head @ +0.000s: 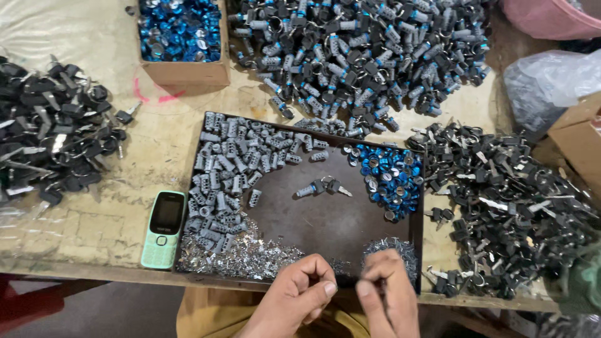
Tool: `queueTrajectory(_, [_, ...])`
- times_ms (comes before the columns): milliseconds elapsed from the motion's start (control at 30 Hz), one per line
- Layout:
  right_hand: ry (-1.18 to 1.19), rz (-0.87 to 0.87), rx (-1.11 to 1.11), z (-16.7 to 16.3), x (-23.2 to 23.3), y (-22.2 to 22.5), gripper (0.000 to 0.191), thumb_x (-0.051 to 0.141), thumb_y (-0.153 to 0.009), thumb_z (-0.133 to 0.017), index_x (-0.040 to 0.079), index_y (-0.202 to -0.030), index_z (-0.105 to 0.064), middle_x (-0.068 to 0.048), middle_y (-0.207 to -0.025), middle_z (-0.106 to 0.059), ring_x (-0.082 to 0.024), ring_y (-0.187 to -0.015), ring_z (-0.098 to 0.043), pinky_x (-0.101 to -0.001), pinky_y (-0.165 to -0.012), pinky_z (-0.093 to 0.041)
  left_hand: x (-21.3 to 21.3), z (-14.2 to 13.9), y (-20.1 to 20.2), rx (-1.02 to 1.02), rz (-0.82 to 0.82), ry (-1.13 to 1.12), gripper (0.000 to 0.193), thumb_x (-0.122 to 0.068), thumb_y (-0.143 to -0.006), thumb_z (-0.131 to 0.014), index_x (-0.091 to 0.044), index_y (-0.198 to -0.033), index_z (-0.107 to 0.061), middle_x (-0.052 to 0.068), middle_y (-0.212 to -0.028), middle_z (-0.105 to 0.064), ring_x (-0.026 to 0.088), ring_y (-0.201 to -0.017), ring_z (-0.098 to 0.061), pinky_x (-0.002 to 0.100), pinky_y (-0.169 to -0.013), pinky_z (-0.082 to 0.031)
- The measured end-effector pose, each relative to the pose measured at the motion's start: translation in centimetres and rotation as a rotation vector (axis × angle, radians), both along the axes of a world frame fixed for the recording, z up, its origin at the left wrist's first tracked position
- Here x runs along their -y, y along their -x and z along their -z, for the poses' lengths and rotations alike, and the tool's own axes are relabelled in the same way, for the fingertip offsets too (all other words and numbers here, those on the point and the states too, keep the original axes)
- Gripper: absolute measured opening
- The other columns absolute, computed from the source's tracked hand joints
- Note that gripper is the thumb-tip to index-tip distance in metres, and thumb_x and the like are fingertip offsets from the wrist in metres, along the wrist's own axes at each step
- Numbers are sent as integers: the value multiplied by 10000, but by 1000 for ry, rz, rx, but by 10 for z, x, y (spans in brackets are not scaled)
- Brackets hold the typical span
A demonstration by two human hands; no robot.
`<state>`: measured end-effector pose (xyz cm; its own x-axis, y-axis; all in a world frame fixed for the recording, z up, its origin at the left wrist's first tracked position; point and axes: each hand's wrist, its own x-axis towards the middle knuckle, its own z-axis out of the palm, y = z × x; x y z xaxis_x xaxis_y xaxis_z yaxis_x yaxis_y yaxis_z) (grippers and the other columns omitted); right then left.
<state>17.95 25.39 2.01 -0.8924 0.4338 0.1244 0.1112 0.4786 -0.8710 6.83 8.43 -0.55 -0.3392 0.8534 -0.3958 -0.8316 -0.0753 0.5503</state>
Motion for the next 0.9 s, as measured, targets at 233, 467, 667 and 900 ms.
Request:
queueTrajectory(233, [533,-163,-128,14,27,16,183,-159,-835,-717,-36,-941,-634,-200,-1009,-665,-179,-881,-668,-301,-745,-556,18,-13,9,154,-118,53,115,-142,-965,-695,-92,-939,-594,-41,-692,-541,38,-534,-457,194,-489,-349])
queueTrajectory(467, [437,-157,-144,9,38,21,184,-157,-822,-723,-43,-959,-679,-193,-1022,-656,-194,-913,-688,-310,-787,-582,26,-8,11,140,-147,-24,107,-135,-970,-698,-91,-953,-603,-34,-724,-577,36,-545,-471,193,-499,-367])
queueTrajectory(667, [401,-88,-89,7,45,26,160,-139,-830,-735,-30,-935,-683,-180,-991,-667,-174,-881,-675,-309,-769,-574,31,-7,15,163,-140,-19,91,-117,-971,-691,-74,-958,-612,-24,-740,-603,41,-544,-480,194,-500,-376])
queueTrajectory(900, [456,-88,-100,9,51,28,159,-153,-842,-709,-41,-947,-666,-177,-1016,-645,-171,-914,-664,-308,-806,-562,35,-5,19,185,-149,-51,85,-107,-974,-690,-71,-965,-614,-23,-742,-601,44,-557,-494,196,-509,-386])
